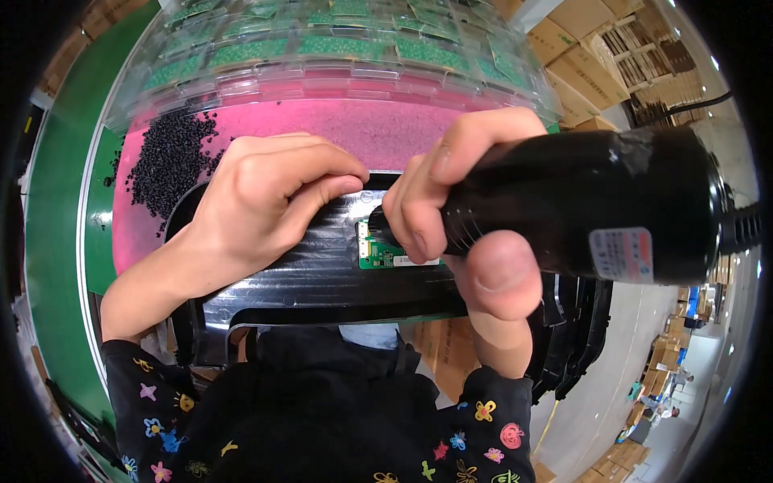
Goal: Assembling circuit boards into plastic housings and securing them with an electric screwdriver.
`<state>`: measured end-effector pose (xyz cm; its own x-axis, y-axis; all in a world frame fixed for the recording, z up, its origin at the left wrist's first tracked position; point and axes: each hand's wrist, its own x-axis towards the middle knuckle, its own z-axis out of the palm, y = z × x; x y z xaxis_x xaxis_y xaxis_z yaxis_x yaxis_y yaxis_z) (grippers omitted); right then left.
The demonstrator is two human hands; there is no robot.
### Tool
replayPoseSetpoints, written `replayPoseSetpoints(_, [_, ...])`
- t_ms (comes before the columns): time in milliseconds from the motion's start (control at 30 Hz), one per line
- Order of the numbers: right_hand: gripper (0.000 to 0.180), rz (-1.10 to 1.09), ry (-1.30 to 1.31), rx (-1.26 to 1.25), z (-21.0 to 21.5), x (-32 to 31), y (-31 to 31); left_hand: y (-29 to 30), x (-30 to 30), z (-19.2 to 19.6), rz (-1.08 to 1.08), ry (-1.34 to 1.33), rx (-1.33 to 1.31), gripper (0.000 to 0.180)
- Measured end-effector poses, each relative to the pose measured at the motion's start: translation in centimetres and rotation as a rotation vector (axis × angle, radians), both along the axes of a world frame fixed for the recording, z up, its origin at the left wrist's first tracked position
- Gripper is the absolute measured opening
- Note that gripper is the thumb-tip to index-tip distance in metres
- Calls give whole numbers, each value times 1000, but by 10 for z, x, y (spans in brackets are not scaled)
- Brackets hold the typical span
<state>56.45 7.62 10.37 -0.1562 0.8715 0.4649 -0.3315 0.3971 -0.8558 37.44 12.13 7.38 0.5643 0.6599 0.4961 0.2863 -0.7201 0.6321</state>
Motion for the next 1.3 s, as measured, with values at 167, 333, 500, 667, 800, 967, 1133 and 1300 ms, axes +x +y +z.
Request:
replayPoseSetpoints(167, [56,-160,-114,-17,-1,-9,-5,3,0,-3,2,0,32,9])
replayPoseSetpoints(333, [55,-131,-87,-24,-5,-1,0,4,0,-4,-2,54,37,10])
replayPoseSetpoints(500, [50,142,99,171,5,10,2,2,-4,-8,-149,136,93,17])
replayPoseSetpoints(667, [51,117,119,209,10,10,-1,0,-5,-3,-219,258,65,22])
replayPoseSetpoints(800, [52,113,129,227,9,9,-2,0,-4,-3,-232,261,60,20])
replayPoseSetpoints(967, [55,157,66,219,8,10,1,1,-5,-3,-203,234,63,12])
replayPoseSetpoints(1133, [60,56,-82,178,-1,7,1,-2,-1,-5,-112,154,57,10])
replayPoseSetpoints(1300, [60,-35,-124,158,-6,1,-3,-3,1,-2,-56,147,23,14])
